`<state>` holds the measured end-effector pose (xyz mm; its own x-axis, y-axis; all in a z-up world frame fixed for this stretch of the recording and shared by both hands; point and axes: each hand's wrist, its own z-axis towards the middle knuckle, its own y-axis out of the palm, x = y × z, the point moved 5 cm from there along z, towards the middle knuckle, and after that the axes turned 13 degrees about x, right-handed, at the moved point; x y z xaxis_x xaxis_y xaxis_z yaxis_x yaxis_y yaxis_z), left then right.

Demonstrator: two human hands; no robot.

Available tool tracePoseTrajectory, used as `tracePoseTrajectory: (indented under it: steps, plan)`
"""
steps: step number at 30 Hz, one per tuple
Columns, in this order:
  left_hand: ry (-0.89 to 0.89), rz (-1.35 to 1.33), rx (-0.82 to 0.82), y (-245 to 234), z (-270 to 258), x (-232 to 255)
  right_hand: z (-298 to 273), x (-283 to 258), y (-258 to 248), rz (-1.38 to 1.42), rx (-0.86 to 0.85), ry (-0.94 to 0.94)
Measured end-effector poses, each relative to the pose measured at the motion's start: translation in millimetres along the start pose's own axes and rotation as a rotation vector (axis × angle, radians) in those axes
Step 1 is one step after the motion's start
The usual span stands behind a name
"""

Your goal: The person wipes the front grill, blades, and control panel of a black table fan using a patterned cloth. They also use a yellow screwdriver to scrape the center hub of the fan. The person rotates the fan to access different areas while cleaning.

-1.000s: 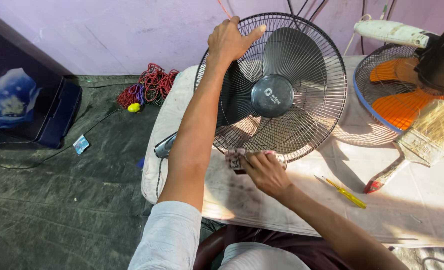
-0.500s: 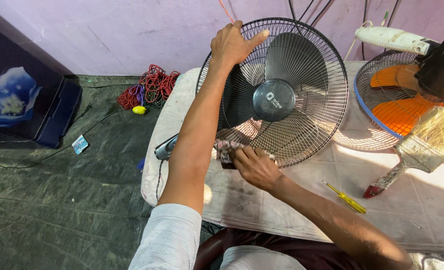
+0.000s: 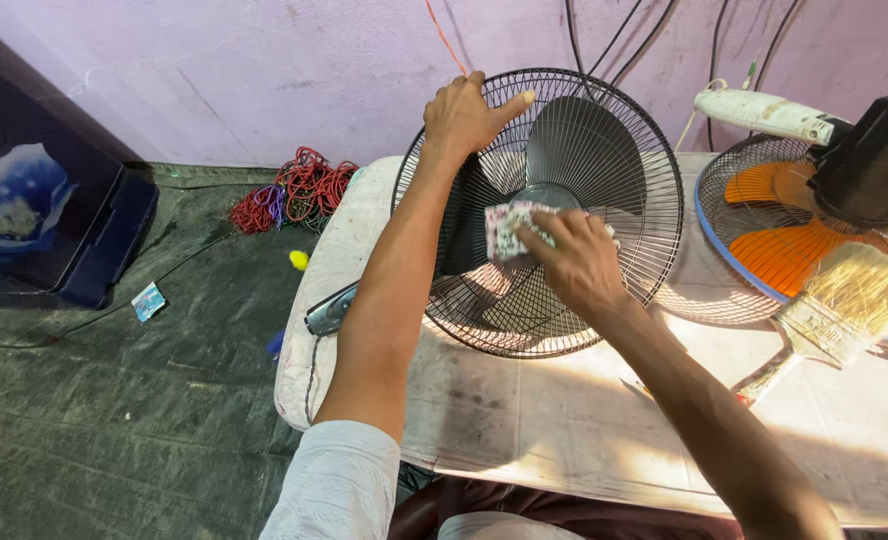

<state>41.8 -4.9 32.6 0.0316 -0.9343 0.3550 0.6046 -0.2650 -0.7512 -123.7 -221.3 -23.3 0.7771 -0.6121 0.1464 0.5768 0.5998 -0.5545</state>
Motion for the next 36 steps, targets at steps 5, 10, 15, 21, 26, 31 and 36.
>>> tracePoseTrajectory:
  steps: [5, 10, 15, 21, 26, 31, 36]
  plan:
    - [0.024, 0.010, 0.038, -1, 0, 1, -54, 19, -17, 0.119, -0.024, -0.245]
    - [0.036, 0.007, 0.046, -4, -3, 1, -26, 80, -28, -0.102, 0.049, -0.061]
    - [0.033, -0.004, 0.059, -7, -4, 2, 21, 46, -20, -0.076, 0.097, -0.049]
    - [0.036, 0.003, 0.044, -13, -5, 6, -25, -1, -22, -0.171, 0.079, 0.262]
    - [0.025, 0.012, 0.003, -15, -5, 9, -44, -49, -20, 0.061, 0.052, 0.252]
    - [0.034, 0.004, 0.020, -16, -5, 9, 6, 0, -12, -0.028, 0.129, 0.290]
    - [0.021, 0.007, 0.005, -16, -7, 7, 8, -22, 9, -0.099, 0.028, -0.015]
